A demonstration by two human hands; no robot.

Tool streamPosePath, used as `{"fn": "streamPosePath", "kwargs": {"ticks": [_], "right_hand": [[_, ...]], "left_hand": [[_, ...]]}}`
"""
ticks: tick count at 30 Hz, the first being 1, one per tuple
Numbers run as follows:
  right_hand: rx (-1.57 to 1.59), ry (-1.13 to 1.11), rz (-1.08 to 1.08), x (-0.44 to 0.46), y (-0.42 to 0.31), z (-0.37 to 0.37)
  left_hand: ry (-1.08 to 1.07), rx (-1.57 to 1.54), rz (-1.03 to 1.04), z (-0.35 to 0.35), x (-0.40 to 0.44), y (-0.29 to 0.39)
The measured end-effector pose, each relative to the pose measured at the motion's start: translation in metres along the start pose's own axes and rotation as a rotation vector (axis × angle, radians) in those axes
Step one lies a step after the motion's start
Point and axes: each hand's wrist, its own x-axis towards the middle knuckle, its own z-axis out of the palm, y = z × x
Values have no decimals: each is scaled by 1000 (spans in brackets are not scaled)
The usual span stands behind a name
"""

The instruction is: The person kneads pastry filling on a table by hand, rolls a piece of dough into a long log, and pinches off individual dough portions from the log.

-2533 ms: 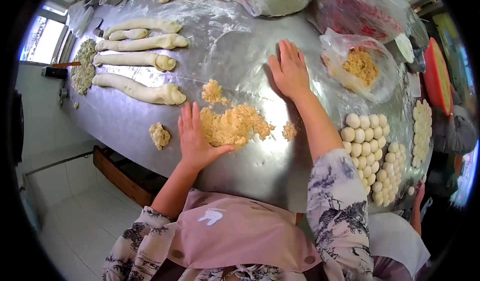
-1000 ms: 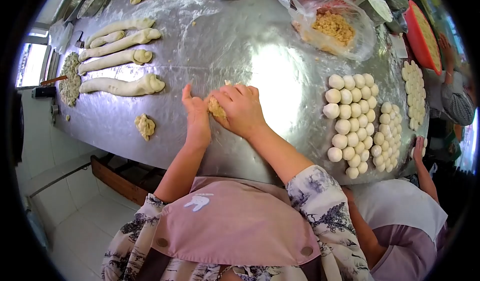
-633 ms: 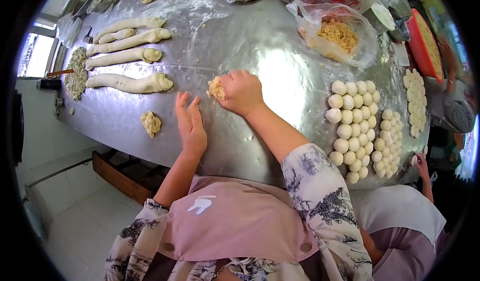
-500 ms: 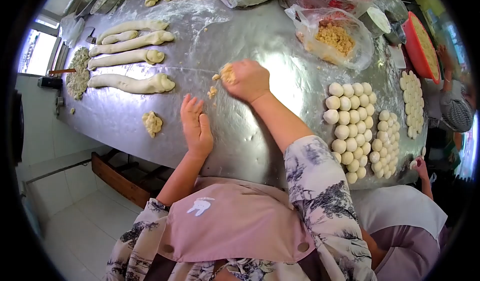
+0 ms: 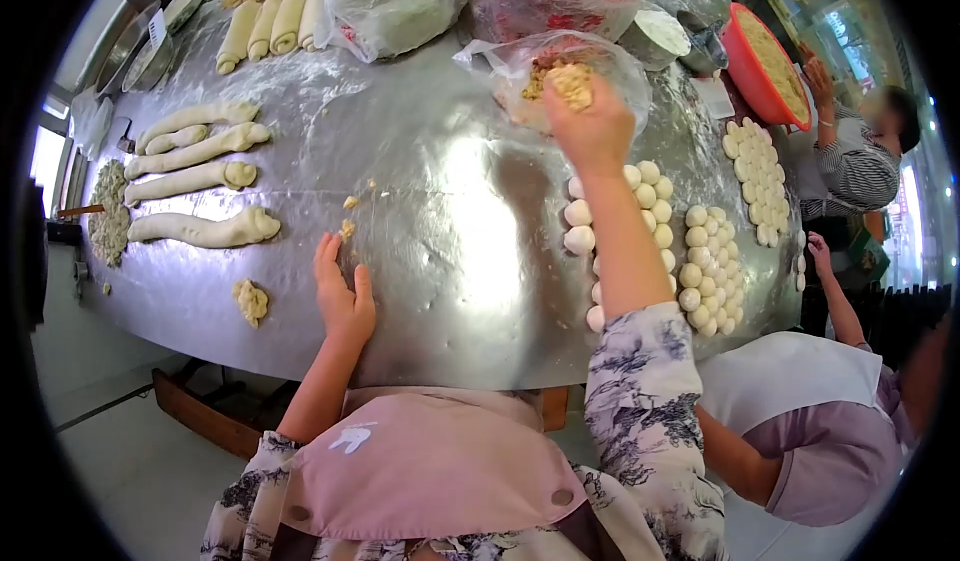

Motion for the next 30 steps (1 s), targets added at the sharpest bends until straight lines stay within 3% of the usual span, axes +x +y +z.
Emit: {"fn": "streamPosePath", "kwargs": {"ticks": [3,7,9,12,13,17,20,23,26,29,30], "right_hand": [[-98,-40,-7,39,21,0],[-231,-368,-77,68,43,25],[-425,-482,-209,58,70,61],[-575,-478,-244,26,82,105],[-595,-619,-188,32,87,103],[-271,-859,-49,63,99,82],[-97,-603,-169,66,90,62],[239,-398,-31,35,46,31],[333,-230,71,-13,13,12],[504,-279,209,-69,13,20],[409,-287,159,-84,14,24]], "left_hand": [[-6,24,12,3,0,-1],[-18,93,61,4,2,-2],[-28,97,58,2,3,1],[-36,86,36,-1,3,6],[-40,79,33,-1,4,6],[-46,99,56,-1,2,6],[-36,109,44,1,2,4],[-39,251,37,4,4,5],[-59,398,-30,17,11,1],[-45,406,-42,30,26,-2],[-40,406,-44,36,31,-3]]}}
